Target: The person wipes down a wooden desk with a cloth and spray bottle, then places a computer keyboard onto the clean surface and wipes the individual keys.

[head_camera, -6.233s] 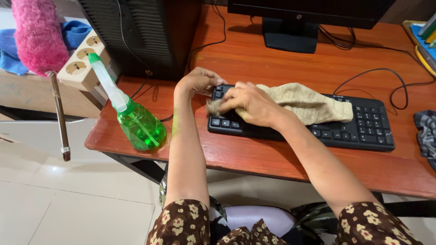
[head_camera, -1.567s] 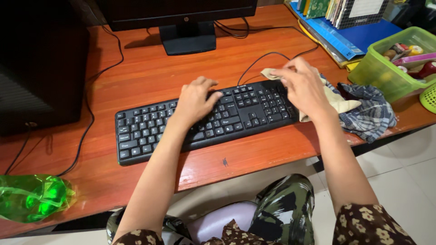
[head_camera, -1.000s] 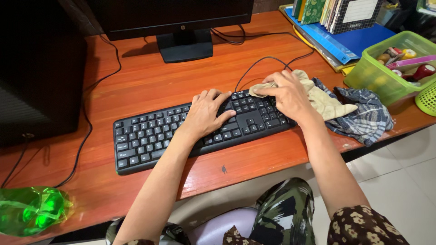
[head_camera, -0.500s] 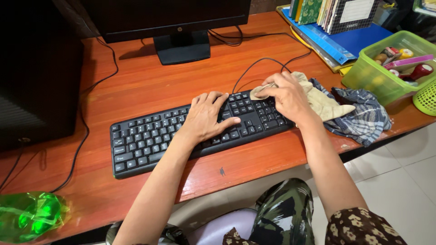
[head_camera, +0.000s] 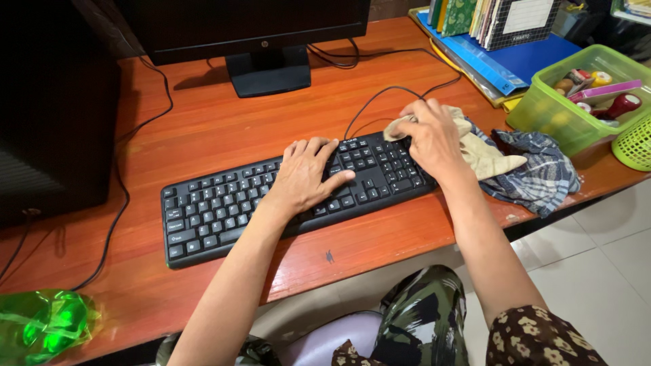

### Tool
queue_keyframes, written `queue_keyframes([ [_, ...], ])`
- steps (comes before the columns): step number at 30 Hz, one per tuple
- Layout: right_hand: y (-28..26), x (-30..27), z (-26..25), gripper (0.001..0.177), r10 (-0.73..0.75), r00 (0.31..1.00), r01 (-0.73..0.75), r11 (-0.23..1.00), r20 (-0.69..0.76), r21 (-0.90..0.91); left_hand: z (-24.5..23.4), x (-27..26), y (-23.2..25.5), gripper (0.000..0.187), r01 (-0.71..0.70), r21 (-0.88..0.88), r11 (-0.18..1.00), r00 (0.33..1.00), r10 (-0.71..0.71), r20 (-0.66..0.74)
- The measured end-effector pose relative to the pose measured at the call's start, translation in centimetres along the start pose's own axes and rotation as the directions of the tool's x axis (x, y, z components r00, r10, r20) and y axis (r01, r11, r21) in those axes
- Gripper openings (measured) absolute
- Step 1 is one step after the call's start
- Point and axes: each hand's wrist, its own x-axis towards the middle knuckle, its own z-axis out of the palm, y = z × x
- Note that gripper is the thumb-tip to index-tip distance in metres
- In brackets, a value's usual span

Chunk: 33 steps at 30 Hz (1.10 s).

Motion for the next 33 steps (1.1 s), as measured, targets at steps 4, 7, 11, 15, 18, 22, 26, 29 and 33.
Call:
queue_keyframes([
  [4,1.4,0.1,-0.1,0.027,0.109,0.994,-0.108,0.991,-0.003,0.074,0.6,0.5,-0.6,0.050,0.069,-0.101,0.992,0.997,-0.071,-0.016],
  [7,2.8,0.9,-0.7,0.020,0.151,0.983,-0.173,0.951,0.105,0.255,1.4,1.7,-0.9,0.032,0.130,-0.089,0.988,0.987,-0.137,-0.079],
  [11,3.4,3.6,-1.2,0.019,0.213,0.900,-0.346,0.879,0.379,0.329,2.5,4.0,-0.2,0.015,0.108,-0.125,0.986,0.969,-0.132,-0.207],
  [15,2.5,5.8,-0.4,0.040,0.240,0.763,-0.455,0.858,0.600,0.236,4.0,6.6,0.8,0.008,0.151,-0.166,0.975,0.957,-0.186,-0.222],
  [18,1.8,6.0,0.3,0.049,0.178,0.804,-0.359,0.906,0.568,0.225,5.2,7.5,1.1,0.007,0.151,-0.160,0.976,0.952,-0.187,-0.242],
  [22,1.8,5.5,0.5,0.040,0.114,0.880,-0.226,0.955,0.462,0.194,6.4,8.4,1.0,0.007,0.147,-0.142,0.979,0.959,-0.176,-0.223],
  [26,1.5,4.7,-0.1,0.034,0.367,0.762,-0.548,0.805,0.533,0.229,7.4,9.2,1.1,0.008,0.154,-0.136,0.979,0.968,-0.177,-0.179],
  [29,1.7,4.7,-0.1,0.033,0.363,0.785,-0.525,0.820,0.501,0.228,7.2,9.7,1.4,0.017,0.177,-0.140,0.974,0.971,-0.196,-0.136],
  [33,2.2,4.4,0.4,0.031,0.330,0.812,-0.496,0.825,0.481,0.270,6.6,10.2,2.0,0.029,0.223,-0.095,0.970,0.970,-0.230,-0.077],
])
